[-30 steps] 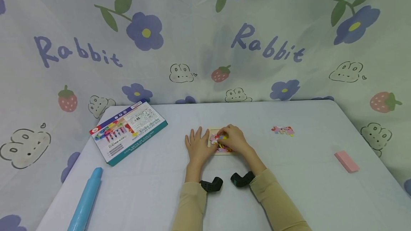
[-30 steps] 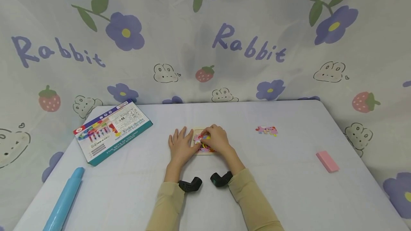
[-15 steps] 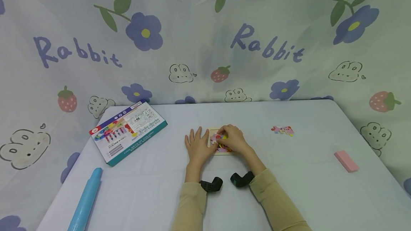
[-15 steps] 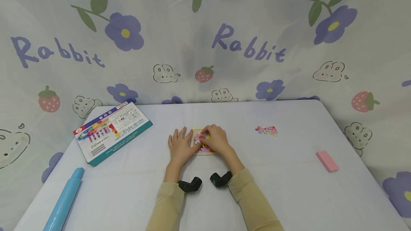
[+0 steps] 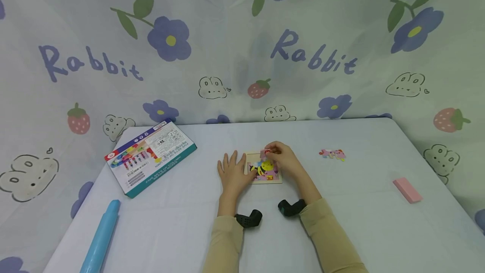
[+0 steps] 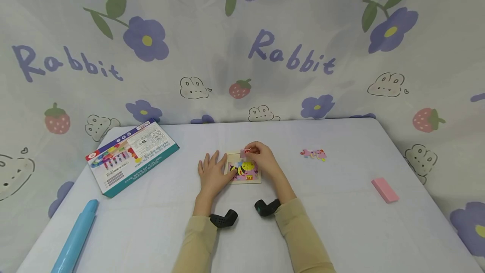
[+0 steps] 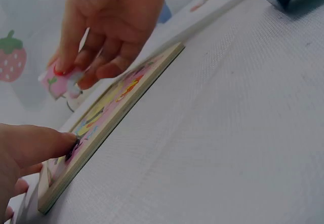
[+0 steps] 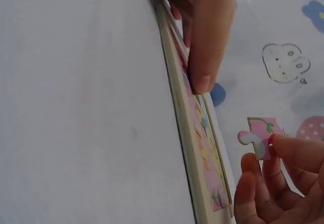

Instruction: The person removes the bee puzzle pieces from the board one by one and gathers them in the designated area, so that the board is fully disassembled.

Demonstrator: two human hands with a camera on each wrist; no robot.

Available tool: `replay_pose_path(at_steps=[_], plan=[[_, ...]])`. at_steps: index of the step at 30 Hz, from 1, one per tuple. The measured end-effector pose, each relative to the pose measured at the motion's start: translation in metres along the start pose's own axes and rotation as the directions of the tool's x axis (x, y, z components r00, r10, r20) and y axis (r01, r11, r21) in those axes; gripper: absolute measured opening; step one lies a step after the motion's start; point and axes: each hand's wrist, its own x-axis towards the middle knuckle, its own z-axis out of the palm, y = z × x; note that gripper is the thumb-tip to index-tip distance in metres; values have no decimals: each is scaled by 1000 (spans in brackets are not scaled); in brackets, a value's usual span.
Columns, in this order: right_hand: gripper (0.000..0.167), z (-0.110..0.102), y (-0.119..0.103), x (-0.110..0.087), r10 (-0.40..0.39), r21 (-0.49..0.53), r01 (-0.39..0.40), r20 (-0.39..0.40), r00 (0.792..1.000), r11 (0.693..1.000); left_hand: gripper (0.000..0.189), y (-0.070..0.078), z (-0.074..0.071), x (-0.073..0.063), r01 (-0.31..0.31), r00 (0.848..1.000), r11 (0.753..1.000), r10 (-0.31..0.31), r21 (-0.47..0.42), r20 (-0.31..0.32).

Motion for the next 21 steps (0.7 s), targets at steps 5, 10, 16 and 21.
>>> replay_pose_path(at_steps=[5,10,16,21], plan=[[27,-17,3,0,87,168,-84,-11,996,982,63,-1,1,1,8,1000,1000,-8,-1,8],[31,-33,7,0,110,224,-96,-51,993,970,63,-1,1,1,1,1000,1000,-1,-9,0],[42,-50,9,-2,142,225,-120,-88,986,967,63,-2,2,1,0,1000,1000,0,-6,-2],[44,-64,12,-6,178,221,-147,-127,976,964,63,-2,1,0,2,1000,1000,-2,-3,0]])
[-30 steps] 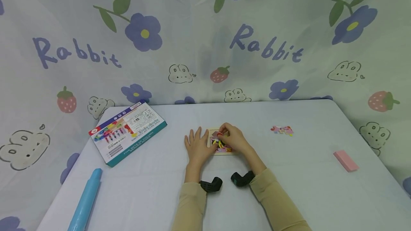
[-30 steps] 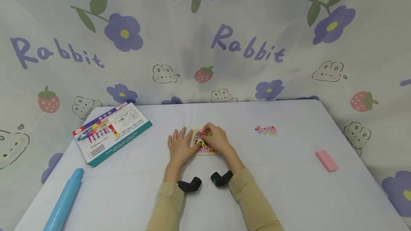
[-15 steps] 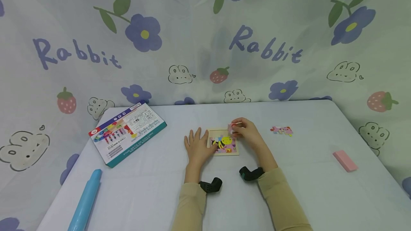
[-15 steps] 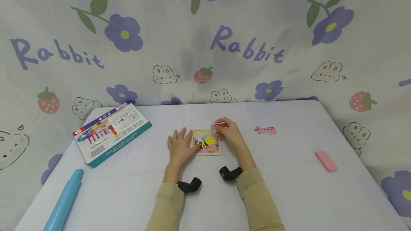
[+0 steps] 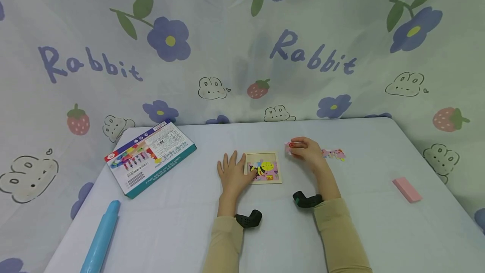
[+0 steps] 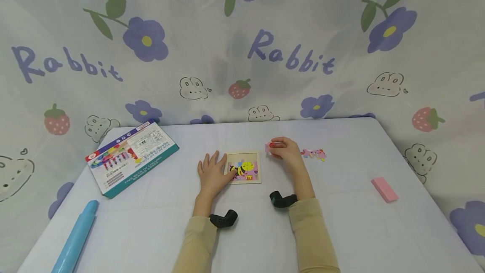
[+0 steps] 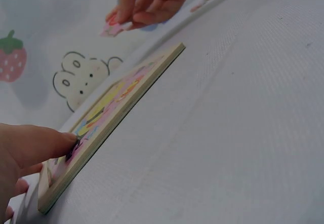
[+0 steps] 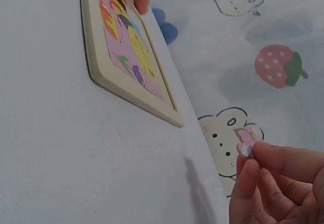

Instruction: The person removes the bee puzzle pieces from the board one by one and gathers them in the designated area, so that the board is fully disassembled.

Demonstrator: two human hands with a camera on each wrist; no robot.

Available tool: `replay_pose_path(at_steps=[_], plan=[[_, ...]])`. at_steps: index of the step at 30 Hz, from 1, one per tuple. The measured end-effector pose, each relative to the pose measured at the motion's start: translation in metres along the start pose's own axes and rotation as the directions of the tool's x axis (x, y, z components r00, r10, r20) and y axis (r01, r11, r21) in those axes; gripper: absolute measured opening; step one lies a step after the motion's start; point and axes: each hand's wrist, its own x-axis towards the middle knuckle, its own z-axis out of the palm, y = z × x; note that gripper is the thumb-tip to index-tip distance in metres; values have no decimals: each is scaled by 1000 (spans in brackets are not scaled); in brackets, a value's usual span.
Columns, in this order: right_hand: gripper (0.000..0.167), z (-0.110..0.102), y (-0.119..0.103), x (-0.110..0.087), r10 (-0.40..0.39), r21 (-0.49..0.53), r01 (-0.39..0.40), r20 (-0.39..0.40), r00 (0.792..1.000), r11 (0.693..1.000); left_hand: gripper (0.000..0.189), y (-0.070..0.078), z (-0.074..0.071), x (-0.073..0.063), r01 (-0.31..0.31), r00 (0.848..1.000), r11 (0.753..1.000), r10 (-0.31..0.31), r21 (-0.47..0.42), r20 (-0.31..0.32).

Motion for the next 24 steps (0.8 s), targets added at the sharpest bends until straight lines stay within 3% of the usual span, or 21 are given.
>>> replay_pose_path(at_steps=[11,13,16,19,24], plan=[[45,-34,3,-6,-11,13,13,-123,992,1000,62,2,-1,0,-6,1000,1000,6,-6,-3],[43,-39,4,-8,-26,7,28,-187,982,1000,62,2,-1,0,-7,1000,1000,7,-8,-3],[40,-47,4,-9,-35,-24,29,-310,950,999,62,2,-2,-1,-7,1000,1000,7,-11,-2],[39,-54,5,-12,-29,-60,6,-384,923,998,62,2,-2,0,-9,1000,1000,9,-9,-2],[34,-59,4,-18,-13,-202,-66,-371,928,977,62,2,-2,0,-7,1000,1000,7,-10,-2]])
